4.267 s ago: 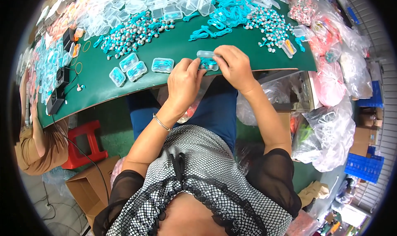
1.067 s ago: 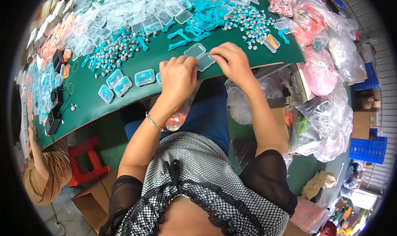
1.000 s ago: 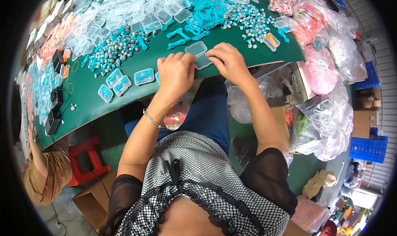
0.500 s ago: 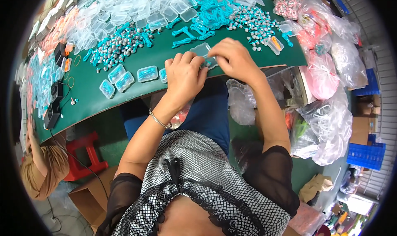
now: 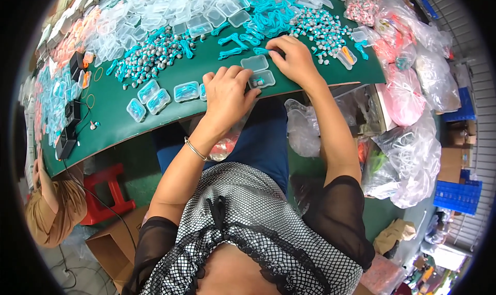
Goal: The recorder is packing small beads and hooks into clear plastic cases at a factory workbench.
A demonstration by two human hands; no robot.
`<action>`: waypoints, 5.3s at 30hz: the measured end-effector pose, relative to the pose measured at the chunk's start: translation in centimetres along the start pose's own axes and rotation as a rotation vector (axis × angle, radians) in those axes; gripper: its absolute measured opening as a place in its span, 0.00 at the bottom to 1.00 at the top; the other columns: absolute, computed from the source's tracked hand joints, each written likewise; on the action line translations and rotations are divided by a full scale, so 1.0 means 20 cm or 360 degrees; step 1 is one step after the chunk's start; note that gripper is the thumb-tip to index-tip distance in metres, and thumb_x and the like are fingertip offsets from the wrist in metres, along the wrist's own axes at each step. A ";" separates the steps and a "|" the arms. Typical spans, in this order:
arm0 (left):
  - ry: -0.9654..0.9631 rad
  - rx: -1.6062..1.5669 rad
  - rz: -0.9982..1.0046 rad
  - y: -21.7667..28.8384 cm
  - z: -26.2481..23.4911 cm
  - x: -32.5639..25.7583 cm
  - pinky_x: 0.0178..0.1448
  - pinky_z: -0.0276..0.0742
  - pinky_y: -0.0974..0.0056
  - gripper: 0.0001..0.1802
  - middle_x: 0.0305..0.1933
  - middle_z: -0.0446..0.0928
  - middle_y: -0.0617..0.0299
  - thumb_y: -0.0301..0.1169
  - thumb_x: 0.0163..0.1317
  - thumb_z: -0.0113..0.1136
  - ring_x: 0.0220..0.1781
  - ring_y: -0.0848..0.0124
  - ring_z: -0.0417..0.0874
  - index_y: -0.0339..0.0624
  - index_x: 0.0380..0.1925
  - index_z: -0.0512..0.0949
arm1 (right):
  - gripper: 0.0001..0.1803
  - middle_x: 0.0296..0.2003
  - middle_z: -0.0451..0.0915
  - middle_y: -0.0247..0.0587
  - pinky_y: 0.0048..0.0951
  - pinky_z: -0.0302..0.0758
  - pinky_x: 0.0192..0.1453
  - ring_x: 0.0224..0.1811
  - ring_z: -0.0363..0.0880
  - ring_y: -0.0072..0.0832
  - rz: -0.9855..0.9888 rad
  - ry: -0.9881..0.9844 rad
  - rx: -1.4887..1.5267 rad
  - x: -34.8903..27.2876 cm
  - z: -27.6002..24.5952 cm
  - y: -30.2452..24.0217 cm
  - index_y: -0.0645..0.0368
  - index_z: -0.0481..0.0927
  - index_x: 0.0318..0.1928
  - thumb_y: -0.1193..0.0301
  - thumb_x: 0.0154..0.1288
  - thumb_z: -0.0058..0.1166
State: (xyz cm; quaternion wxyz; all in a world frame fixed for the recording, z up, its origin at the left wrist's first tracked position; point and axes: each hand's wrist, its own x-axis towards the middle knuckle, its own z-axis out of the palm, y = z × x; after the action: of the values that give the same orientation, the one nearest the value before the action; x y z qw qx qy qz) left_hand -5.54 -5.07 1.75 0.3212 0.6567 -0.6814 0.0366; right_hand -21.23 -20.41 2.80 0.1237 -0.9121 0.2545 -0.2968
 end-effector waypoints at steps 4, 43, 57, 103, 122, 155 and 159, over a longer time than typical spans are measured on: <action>-0.0042 -0.0011 -0.0040 0.00 -0.01 0.00 0.46 0.63 0.54 0.23 0.40 0.80 0.64 0.41 0.46 0.74 0.43 0.63 0.78 0.47 0.42 0.81 | 0.10 0.36 0.82 0.40 0.31 0.75 0.46 0.39 0.81 0.31 0.0111 -0.0121 0.0372 -0.07 -0.10 -0.15 0.62 0.80 0.40 0.82 0.55 0.59; 0.0116 -0.0019 0.0194 -0.03 0.09 0.04 0.45 0.65 0.55 0.14 0.31 0.77 0.62 0.42 0.53 0.67 0.37 0.63 0.81 0.47 0.32 0.77 | 0.14 0.44 0.80 0.51 0.38 0.76 0.53 0.48 0.80 0.47 0.0009 0.0074 0.0187 -0.26 0.01 -0.18 0.65 0.79 0.46 0.81 0.57 0.59; 0.0203 -0.0238 0.0253 -0.16 -0.06 0.02 0.43 0.65 0.56 0.14 0.32 0.76 0.61 0.42 0.54 0.67 0.37 0.62 0.78 0.45 0.34 0.78 | 0.13 0.40 0.80 0.48 0.32 0.77 0.46 0.42 0.81 0.38 0.0010 0.0115 0.0444 -0.14 0.07 -0.27 0.64 0.80 0.43 0.82 0.55 0.60; 0.0175 0.0146 -0.0359 -0.63 -0.62 -0.46 0.55 0.75 0.49 0.30 0.61 0.69 0.42 0.34 0.48 0.68 0.51 0.48 0.75 0.48 0.55 0.76 | 0.21 0.36 0.78 0.44 0.42 0.74 0.44 0.39 0.78 0.44 -0.0263 0.0059 0.0317 0.16 0.38 -0.82 0.58 0.80 0.40 0.60 0.50 0.70; 0.0227 0.0243 -0.0571 -0.56 -0.57 -0.41 0.45 0.80 0.46 0.25 0.55 0.73 0.47 0.23 0.50 0.59 0.43 0.45 0.80 0.45 0.52 0.76 | 0.28 0.42 0.78 0.40 0.39 0.72 0.44 0.43 0.77 0.39 -0.0550 -0.0097 0.0058 0.15 0.55 -0.86 0.55 0.77 0.51 0.66 0.47 0.69; -0.1381 -0.0037 -0.0015 -1.06 0.92 -1.01 0.56 0.77 0.57 0.17 0.46 0.82 0.45 0.37 0.62 0.54 0.50 0.53 0.82 0.35 0.43 0.81 | 0.20 0.48 0.84 0.53 0.49 0.79 0.52 0.52 0.83 0.46 0.0915 -0.1398 0.0057 -0.75 1.58 -0.31 0.57 0.86 0.45 0.59 0.56 0.59; -0.1087 -0.0549 -0.0559 -1.33 1.08 -1.21 0.58 0.76 0.55 0.21 0.47 0.82 0.45 0.42 0.59 0.57 0.52 0.52 0.83 0.36 0.41 0.82 | 0.22 0.49 0.83 0.49 0.46 0.78 0.54 0.51 0.83 0.45 0.0855 -0.1128 -0.0033 -0.56 1.42 -0.47 0.56 0.83 0.51 0.60 0.58 0.59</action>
State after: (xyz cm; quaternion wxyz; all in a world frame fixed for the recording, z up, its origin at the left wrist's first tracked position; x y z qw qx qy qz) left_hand 8.80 2.17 -36.98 0.1835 0.6739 -0.6224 -0.3533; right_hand -8.24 -4.31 -21.47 0.2668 -0.8602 0.4272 0.0795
